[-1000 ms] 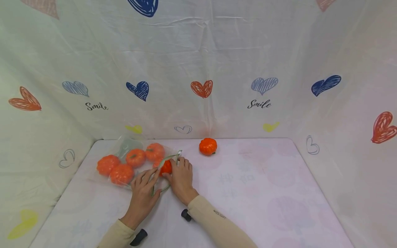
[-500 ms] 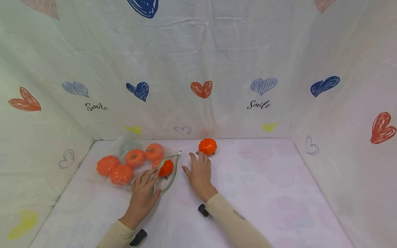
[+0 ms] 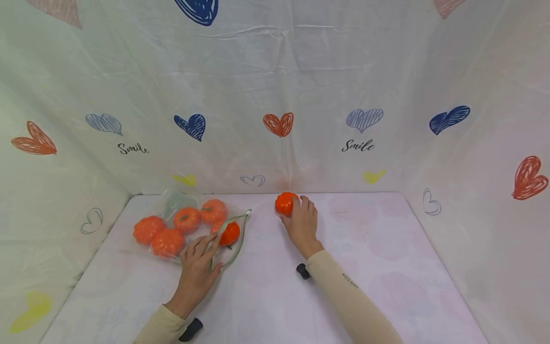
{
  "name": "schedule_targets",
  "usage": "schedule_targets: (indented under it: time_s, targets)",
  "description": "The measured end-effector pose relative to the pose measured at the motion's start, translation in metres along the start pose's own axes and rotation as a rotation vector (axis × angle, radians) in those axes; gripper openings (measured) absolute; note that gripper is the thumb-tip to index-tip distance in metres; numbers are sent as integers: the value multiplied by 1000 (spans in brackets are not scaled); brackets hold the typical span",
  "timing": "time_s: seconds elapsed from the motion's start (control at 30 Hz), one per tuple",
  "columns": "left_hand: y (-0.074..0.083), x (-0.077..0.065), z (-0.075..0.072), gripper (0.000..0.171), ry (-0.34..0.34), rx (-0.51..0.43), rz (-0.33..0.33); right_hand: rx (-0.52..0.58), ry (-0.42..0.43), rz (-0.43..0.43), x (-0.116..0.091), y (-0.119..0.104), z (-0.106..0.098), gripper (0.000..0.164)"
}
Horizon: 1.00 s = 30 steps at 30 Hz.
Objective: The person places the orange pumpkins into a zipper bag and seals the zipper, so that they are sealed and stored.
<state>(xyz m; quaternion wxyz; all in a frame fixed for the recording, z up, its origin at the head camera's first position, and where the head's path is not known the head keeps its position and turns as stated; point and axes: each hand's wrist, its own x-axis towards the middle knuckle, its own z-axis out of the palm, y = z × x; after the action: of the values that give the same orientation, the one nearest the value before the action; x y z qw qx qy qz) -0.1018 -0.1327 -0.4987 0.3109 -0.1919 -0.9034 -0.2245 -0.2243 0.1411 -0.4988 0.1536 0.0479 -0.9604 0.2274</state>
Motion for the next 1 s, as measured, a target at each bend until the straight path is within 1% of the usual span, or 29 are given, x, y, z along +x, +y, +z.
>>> schedule_targets:
  time_s: [0.07,0.23,0.5,0.77,0.9,1.0]
  targets:
    - [0,0,0,89,0,3,0,1,-16,15,4,4,0,72]
    - [0,0,0,89,6,-3,3,-15,-49,22,11,12,4,78]
    - [0,0,1,88,6,-7,2,-37,-140,43,21,14,9,84]
    - [-1,-1,2,87,6,-11,6,-13,-150,62,27,13,11,81]
    - [-1,-1,2,87,2,-10,9,-5,-155,67,27,13,10,81]
    - [-1,-2,2,87,-1,-11,7,-6,-143,60,26,12,10,80]
